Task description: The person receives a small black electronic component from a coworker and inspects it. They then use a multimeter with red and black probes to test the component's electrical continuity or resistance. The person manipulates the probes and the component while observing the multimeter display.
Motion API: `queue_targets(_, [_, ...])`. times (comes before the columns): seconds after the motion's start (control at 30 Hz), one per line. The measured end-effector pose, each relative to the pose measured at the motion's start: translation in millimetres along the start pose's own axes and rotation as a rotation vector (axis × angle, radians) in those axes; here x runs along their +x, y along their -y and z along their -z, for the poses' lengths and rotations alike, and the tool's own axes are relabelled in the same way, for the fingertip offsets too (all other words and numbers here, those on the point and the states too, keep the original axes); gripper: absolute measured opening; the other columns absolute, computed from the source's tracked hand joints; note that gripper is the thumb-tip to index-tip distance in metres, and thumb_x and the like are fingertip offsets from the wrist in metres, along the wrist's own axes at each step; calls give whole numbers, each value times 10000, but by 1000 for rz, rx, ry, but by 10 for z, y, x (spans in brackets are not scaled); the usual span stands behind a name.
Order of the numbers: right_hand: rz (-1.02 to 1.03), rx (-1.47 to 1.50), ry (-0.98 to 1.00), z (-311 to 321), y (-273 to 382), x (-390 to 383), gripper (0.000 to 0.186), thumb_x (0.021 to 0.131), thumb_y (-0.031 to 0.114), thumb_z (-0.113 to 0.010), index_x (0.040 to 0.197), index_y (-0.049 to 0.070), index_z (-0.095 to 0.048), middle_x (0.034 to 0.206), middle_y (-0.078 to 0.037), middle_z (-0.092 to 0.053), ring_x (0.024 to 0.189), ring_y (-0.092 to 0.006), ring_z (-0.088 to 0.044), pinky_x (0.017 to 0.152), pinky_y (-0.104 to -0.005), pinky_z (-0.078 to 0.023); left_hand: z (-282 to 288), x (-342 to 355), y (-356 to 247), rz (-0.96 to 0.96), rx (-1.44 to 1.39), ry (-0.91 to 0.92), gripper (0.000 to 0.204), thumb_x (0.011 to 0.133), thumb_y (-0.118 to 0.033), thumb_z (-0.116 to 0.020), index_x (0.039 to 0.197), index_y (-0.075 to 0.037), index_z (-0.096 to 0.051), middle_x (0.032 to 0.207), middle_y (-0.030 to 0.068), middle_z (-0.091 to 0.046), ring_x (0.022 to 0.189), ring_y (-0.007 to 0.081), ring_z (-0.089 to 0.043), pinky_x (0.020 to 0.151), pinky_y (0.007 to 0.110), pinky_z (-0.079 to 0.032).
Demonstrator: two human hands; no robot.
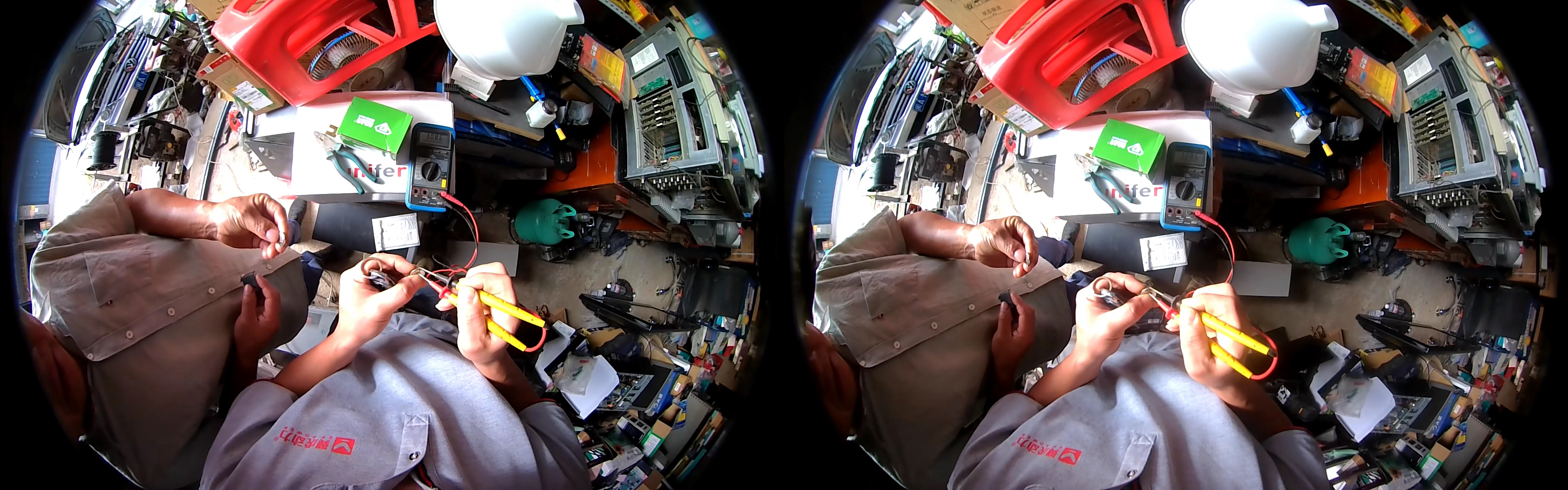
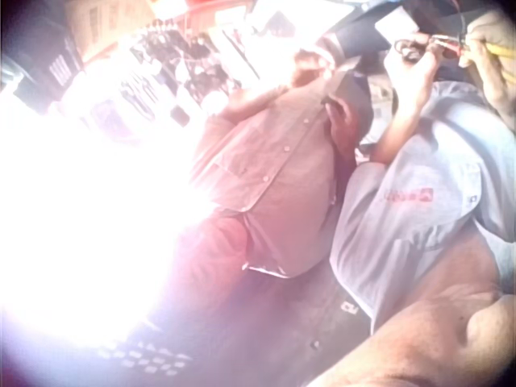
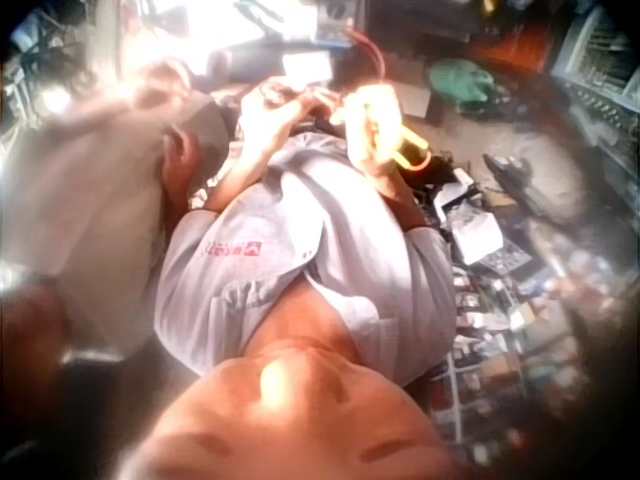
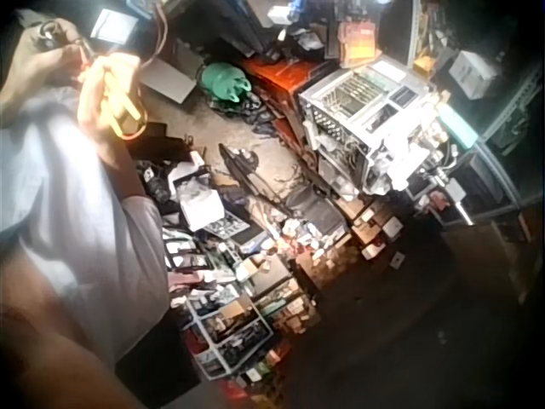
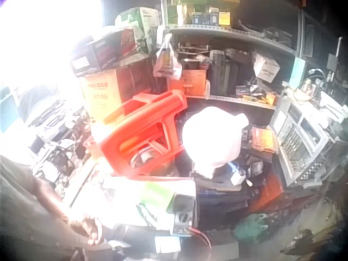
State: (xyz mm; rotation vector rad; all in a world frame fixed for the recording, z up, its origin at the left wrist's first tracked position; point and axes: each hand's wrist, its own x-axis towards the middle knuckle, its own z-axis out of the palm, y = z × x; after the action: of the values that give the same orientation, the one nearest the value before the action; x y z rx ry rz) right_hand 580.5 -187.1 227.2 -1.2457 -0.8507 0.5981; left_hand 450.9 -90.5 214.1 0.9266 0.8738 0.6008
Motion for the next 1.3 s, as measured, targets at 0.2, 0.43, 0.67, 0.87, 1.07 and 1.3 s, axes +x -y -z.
queue_targets(0.2, [-8,-1,0,-10,-10,15,55,903,-36,-518,956,-35,-502,885,-115,-525,652,-126,-607,588,-240,-522,4,12,36,-27,-6,-7,100,784,32,-698,864,9,-642,803,53,-674,719,70,-614,644,196,-482])
queue_targets(0.43, [-21,-33,-1,-12,-8,28,50,894,-50,-518,941,-37,-509,863,-109,-528,634,-123,-602,572,-233,-511,-5,24,18,-18,2,-34,107,767,37,-714,842,4,-645,766,24,-645,673,57,-580,620,193,-465])
queue_targets(0.67, [-66,-27,90,61,-51,176,40,928,2,-478,965,-14,-477,868,-86,-501,626,-100,-562,579,-238,-504,22,87,18,47,57,-41,92,775,14,-715,836,-2,-648,772,20,-646,669,55,-571,624,202,-465])
queue_targets(0.87, [-390,-159,156,478,-353,1424,80,932,153,-505,930,76,-524,825,-34,-599,499,-39,-495,400,-183,-398,168,27,104,43,-20,-66,121,773,36,-698,856,11,-613,815,72,-658,757,145,-655,698,251,-525])
queue_targets(1.07, [-402,-557,382,230,-1148,2558,163,798,122,-556,735,-16,-614,595,-105,-643,530,-175,-622,528,-318,-502,240,-113,145,37,36,-52,105,784,44,-678,852,15,-603,815,83,-656,753,153,-665,696,260,-538])
queue_targets(1.3, [-647,-899,377,-185,-2035,2246,223,782,166,-541,786,-9,-680,770,-151,-704,729,-276,-697,722,-359,-556,286,-240,182,81,-50,-152,106,800,-8,-695,860,1,-609,801,58,-654,737,112,-642,667,227,-515])
